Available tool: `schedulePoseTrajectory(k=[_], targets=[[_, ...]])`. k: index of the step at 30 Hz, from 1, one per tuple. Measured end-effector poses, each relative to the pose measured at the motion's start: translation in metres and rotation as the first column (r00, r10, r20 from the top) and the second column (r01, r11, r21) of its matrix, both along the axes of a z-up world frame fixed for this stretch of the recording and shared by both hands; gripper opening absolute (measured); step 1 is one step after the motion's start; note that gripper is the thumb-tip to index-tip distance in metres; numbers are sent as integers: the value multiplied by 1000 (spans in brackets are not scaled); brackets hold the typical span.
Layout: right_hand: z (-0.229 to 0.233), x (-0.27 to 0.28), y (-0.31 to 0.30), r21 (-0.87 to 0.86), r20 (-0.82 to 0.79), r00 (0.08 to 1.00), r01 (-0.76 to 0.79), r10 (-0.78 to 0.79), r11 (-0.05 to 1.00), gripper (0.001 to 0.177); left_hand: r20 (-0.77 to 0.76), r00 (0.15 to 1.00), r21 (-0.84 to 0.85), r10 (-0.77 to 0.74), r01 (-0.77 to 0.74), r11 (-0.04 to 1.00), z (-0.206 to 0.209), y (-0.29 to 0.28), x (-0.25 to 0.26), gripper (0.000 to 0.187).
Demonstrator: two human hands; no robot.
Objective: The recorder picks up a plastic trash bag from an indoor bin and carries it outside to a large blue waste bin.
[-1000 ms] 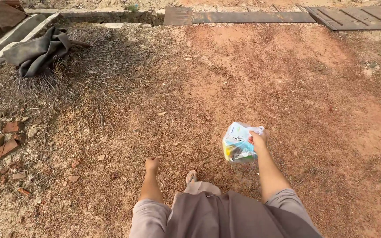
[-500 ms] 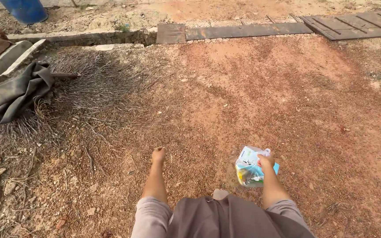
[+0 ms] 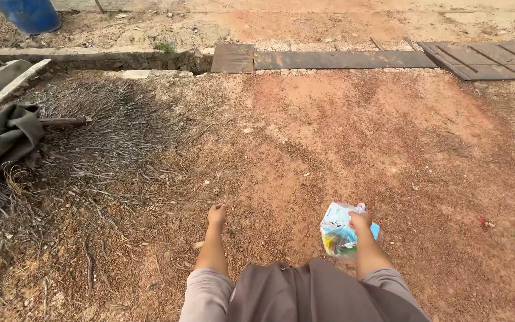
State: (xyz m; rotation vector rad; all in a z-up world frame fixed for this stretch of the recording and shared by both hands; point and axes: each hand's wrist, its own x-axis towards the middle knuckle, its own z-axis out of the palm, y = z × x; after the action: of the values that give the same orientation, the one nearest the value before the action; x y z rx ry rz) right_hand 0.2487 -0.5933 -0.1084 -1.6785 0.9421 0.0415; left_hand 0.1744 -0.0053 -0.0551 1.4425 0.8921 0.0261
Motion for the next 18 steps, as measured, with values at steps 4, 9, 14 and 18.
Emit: schedulePoseTrajectory(k=[4,9,14,18], targets=[[45,81,38,144,205,978,-66,36,987,37,7,1000,-19,27,-27,999,-18,17,36,30],[55,179,71,291,305,952,-100,7,952,26,-72,993,67,88,-83,994,-20,35,74,30],[57,255,97,340,315,949,-109,-4,934,24,-83,992,16,93,-92,996,-41,58,160,34],[20,323,93,316,238,971,-75,-2,946,24,-24,995,170,93,-87,982,-54,72,255,33]])
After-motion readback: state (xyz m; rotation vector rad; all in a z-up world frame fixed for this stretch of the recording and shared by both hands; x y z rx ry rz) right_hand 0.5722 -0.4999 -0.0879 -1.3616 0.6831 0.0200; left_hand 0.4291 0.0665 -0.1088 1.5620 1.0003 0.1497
